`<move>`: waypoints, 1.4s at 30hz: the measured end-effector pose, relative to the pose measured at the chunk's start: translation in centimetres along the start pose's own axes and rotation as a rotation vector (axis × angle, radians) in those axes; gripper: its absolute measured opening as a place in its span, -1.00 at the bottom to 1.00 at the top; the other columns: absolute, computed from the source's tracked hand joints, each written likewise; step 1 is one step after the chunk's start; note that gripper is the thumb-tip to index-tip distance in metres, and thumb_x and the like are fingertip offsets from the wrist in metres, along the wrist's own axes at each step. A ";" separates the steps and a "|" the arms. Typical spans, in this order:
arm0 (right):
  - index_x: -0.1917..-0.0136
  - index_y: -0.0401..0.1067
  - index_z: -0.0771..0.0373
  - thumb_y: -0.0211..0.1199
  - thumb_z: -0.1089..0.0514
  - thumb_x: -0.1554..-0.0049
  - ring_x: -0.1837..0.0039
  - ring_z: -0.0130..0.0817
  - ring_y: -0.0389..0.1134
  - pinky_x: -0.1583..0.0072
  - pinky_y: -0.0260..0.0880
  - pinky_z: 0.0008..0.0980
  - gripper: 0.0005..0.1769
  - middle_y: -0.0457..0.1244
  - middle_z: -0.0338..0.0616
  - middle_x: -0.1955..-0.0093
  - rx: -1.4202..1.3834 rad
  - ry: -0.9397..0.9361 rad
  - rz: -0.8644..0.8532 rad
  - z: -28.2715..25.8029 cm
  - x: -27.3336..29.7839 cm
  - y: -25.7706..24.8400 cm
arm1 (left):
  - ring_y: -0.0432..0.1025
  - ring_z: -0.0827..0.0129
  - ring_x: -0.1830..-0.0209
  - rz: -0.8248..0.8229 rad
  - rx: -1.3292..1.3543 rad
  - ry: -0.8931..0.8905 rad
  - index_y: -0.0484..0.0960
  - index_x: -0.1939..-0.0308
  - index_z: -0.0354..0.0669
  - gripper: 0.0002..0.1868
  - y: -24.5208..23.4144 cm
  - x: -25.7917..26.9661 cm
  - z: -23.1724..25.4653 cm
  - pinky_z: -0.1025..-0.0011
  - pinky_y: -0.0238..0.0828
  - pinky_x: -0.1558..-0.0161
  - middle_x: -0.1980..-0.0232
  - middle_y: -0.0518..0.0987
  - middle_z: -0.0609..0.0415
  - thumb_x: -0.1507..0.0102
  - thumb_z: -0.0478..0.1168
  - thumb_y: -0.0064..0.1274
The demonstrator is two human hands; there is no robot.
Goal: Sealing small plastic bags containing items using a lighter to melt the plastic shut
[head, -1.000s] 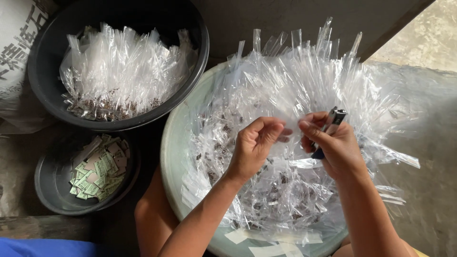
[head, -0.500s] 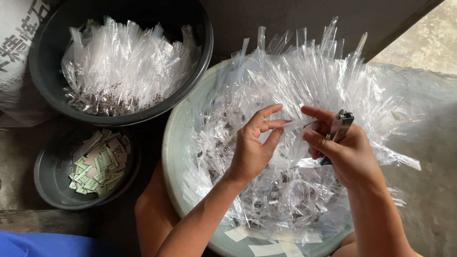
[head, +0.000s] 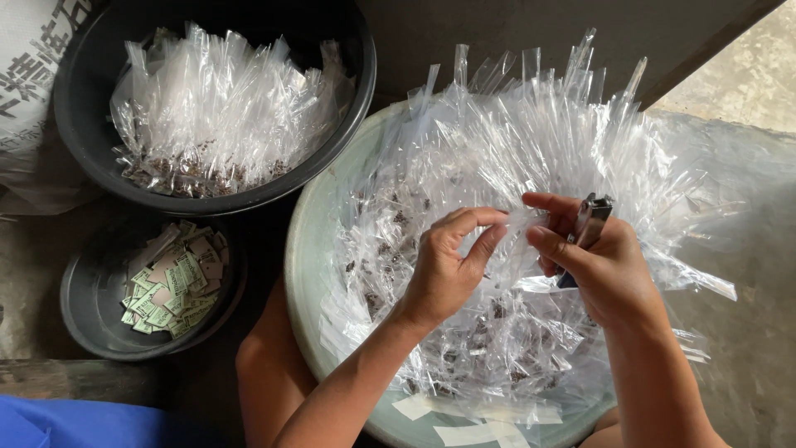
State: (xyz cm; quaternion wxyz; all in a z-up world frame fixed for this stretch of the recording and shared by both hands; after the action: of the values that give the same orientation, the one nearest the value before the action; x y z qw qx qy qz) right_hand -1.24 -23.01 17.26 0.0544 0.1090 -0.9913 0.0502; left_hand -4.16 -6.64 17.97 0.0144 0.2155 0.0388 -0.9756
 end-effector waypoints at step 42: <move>-0.18 0.47 0.54 0.22 0.37 -0.20 0.22 -0.32 0.25 0.16 0.33 -0.45 -0.71 0.30 0.03 0.11 -0.073 0.050 -0.020 2.5 0.1 -2.0 | 0.60 0.30 0.09 0.199 0.316 -0.474 0.56 0.03 -0.25 -0.86 -4.6 3.4 -12.4 0.57 0.62 0.08 0.12 0.67 -0.04 -0.36 -0.42 -0.06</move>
State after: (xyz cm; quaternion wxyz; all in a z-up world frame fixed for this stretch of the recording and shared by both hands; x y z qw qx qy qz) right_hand -1.13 -25.25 14.96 0.0838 0.1156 -0.9896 0.0162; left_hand -2.24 -1.09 5.61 0.0850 -0.0157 -0.1393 -0.9865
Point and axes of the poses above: each hand's wrist, its own x-axis away from the middle knuckle, its own y-axis out of the palm, z = x × y, the point moved 10 cm from there along -x, towards the middle knuckle
